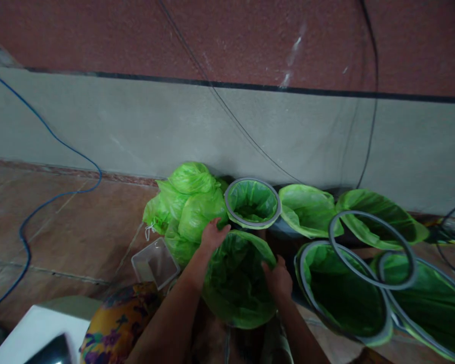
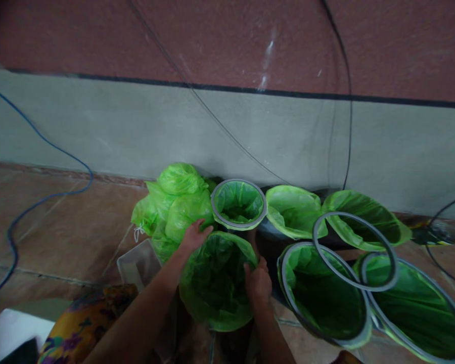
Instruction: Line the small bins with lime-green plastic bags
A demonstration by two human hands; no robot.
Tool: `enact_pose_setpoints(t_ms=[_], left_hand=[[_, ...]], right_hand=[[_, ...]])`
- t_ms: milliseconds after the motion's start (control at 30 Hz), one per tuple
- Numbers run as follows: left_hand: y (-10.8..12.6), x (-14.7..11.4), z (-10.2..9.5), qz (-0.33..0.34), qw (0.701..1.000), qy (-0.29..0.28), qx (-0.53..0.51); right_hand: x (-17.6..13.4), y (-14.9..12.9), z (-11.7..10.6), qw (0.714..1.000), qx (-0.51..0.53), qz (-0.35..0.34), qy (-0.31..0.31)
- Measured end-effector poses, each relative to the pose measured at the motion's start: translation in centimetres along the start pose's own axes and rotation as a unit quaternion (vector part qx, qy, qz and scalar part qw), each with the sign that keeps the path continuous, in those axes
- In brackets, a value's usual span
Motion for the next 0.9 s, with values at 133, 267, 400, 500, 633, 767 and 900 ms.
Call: enact_pose_setpoints(t_ms=[133,267,400,500,633,767,900], left_hand=[[-1.0,0.8,1.3,-0.032,0.999,-0.027,0.010],[-0.8,0.5,2.9,-0.036,0.997,-0.055,0.039],[-0.4,-0.9,3.8,-0.009,0.996,-0.065,0.064],[-0.3,-1.8,4.2,0.032,0.992,-0.076,0.094],[-0.3,-2.3,4.4,0.068,0.982,-0.099,0.149],[-0.4,-2.3,4.4,0.056,0.979,-0.107,0.161],[0.1,-2.3,4.0,0.036,0.979,-0.106,0.169]], right_hand=[[1.2,-3.1,-3.2,0.990,0.071,-0.084,0.088],[3.9,-9.2,-4.1,0.971,0.075,-0.223,0.044],[4.9,-12.2,-1.7,0.951,0.011,-0.304,-0.055],[5.2,-11.9,0.0,0.940,-0.008,-0.331,-0.088],[5.5,-11.1,0.7,0.926,-0.004,-0.365,-0.094],[5.6,-11.1,0.7,0.921,-0.025,-0.372,-0.111],[5.6,-10.6,0.4,0.936,-0.063,-0.327,-0.110]])
Point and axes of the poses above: each hand's wrist, its own x-axis towards the middle knuckle, its own z-axis out of the palm, y = z × x, the point moved 6 cm from there along x, towards the middle knuckle, and after that the axes turned 9 degrees about z, right-handed, at the moved point
